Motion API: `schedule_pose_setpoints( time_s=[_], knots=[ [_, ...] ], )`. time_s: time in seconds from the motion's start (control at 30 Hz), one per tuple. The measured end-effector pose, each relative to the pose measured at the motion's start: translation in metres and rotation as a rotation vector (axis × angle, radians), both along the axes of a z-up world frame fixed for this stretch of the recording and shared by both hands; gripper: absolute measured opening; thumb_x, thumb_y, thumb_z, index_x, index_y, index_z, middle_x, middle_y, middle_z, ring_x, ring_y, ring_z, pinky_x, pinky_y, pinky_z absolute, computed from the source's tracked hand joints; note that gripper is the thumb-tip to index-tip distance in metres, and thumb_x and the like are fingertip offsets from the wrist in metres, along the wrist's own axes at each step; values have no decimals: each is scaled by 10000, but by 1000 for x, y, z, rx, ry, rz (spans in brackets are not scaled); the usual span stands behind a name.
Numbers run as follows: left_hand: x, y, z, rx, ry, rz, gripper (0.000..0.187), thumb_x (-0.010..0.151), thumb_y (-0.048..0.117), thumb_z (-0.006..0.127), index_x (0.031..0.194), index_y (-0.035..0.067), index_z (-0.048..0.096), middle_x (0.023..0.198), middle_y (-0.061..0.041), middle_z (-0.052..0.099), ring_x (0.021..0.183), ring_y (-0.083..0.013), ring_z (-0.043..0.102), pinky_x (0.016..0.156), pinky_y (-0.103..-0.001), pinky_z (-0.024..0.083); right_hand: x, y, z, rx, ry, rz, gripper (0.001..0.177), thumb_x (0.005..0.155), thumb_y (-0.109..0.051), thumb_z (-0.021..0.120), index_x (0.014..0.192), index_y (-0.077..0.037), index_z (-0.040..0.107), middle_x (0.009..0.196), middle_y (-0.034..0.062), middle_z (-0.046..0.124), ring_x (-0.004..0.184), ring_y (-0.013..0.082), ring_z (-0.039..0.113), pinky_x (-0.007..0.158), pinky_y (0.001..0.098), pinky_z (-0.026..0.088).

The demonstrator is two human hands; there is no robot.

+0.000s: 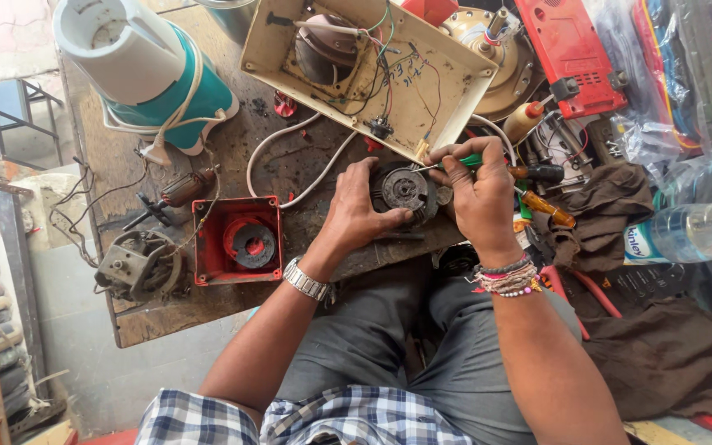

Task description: The person repairs a small electrical motor component on a cluttered workbench. They use a hammer to tap the motor housing and a screwdriver to adjust internal parts, occasionally wiping the component with a cloth.

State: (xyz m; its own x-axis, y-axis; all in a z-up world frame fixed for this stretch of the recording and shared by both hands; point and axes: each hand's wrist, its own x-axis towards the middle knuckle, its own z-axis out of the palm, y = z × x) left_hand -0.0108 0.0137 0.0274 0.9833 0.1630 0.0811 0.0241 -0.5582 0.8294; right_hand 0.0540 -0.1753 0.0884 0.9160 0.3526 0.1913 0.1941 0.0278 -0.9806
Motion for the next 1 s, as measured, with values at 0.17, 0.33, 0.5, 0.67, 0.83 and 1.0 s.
schedule_pose_setpoints(
  time_s=[0.17, 0.33, 0.5, 0.67, 0.83, 1.0],
  knots=[
    [1, 1, 3, 8, 13, -15, 1017, 612, 393, 940, 1399, -37, 461, 1307, -220, 554, 1258, -386, 498, 1085, -454, 421, -7, 5, 3, -198, -231, -3, 106, 1074, 18, 571, 1106, -8, 474, 1091, 109, 703, 1028, 168, 718, 887, 306, 640],
    [1, 0, -2, 10, -30, -19, 995, 619, 391, 939, 1394, -32, 480, 1331, -211, 545, 1273, -387, 491, 1091, -454, 421, -9, 9, 2, -232, -253, 0, 97, 1067, 25, 582, 1082, -7, 491, 1069, 103, 705, 1008, 164, 732, 859, 300, 639],
    [2, 0, -4, 18, -38, -24, 971, 618, 386, 938, 1381, -26, 500, 1335, -200, 550, 1269, -385, 491, 1087, -451, 426, -8, 11, -5, -203, -221, -9, 109, 1066, 19, 578, 1076, -12, 473, 1072, 103, 696, 1012, 172, 732, 865, 303, 642],
    [2, 1, -4, 20, -27, -26, 973, 622, 390, 937, 1381, -28, 497, 1335, -201, 545, 1269, -386, 490, 1082, -454, 427, 1, 5, -9, 29, 70, -31, 123, 1089, -7, 540, 1088, -52, 425, 1110, 102, 682, 1055, 175, 724, 899, 311, 643],
    [3, 0, -6, 18, -21, -16, 982, 616, 385, 935, 1390, -27, 493, 1333, -204, 545, 1265, -391, 488, 1077, -456, 428, -6, 11, -14, 24, 50, 27, 129, 1075, 5, 542, 1073, -48, 425, 1104, 106, 666, 1042, 174, 719, 889, 320, 656],
    [3, 0, -8, 25, -48, -13, 986, 617, 377, 937, 1393, -31, 485, 1335, -210, 542, 1264, -396, 490, 1081, -457, 425, -8, 10, -12, -75, -34, -16, 119, 1079, 9, 545, 1073, -33, 434, 1115, 112, 664, 1049, 178, 720, 891, 316, 652]
  ],
)
